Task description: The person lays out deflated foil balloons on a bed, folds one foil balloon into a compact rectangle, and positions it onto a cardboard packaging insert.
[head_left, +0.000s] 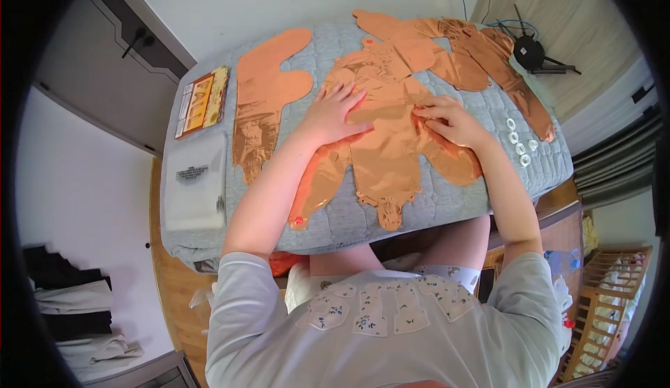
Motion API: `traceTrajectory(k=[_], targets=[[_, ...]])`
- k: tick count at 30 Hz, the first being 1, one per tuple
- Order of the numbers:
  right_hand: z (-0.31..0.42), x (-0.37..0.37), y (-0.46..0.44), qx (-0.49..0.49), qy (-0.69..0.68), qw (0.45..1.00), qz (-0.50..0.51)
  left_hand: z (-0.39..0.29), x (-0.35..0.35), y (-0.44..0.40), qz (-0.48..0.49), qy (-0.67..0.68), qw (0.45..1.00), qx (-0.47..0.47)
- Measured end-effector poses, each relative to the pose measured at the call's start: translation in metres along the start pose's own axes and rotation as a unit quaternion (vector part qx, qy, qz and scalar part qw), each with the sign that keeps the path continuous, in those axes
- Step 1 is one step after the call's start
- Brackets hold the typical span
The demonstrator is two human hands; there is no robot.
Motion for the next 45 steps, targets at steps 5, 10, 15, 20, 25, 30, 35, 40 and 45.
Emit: traceTrajectory(k=[5, 10, 15, 20, 25, 30, 35, 40, 45], targets=[[-0.004, -0.005, -0.006, 0.008, -0.119, 0.993, -0.013, 0.001, 0.003, -0.001, -0.016, -0.010, 1.000, 0.003], [-0.004, -0.011, -0.008, 0.032, -0.158, 0.987, -0.015, 0.000, 0.002, -0.001, -0.004, -0.018, 1.000, -0.001], [-0.015, -0.022, -0.025, 0.194, -0.254, 0.946, 0.056, 0.000, 0.002, -0.001, 0.001, -0.016, 1.000, -0.006], [-0.077, -0.035, -0.076, 0.301, -0.279, 0.901, -0.137, -0.003, 0.000, -0.001, 0.004, -0.018, 1.000, -0.009], [-0.153, -0.013, -0.121, 0.344, -0.109, 0.899, -0.248, -0.004, -0.002, 0.000, 0.006, -0.020, 1.000, -0.009], [-0.169, -0.010, -0.146, 0.383, -0.173, 0.871, -0.255, -0.006, -0.004, 0.001, 0.006, -0.014, 1.000, -0.009], [-0.131, -0.020, -0.154, 0.371, -0.004, 0.909, -0.190, -0.006, -0.003, 0.001, 0.006, -0.014, 1.000, -0.007], [-0.103, -0.015, -0.165, 0.374, -0.268, 0.847, -0.267, -0.006, -0.004, 0.001, 0.005, -0.012, 1.000, -0.007], [-0.113, -0.006, -0.169, 0.364, -0.025, 0.900, -0.236, -0.006, -0.004, 0.001, 0.001, -0.013, 1.000, -0.003]])
Point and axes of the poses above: each hand's wrist, its own y-axis away from the middle knuckle, its own x-axis out of the palm, z = x × y, the point moved 1 cm from there along -y, towards the middle knuckle, and after that the axes turned 6 degrees about -x, right-handed, at the moved point
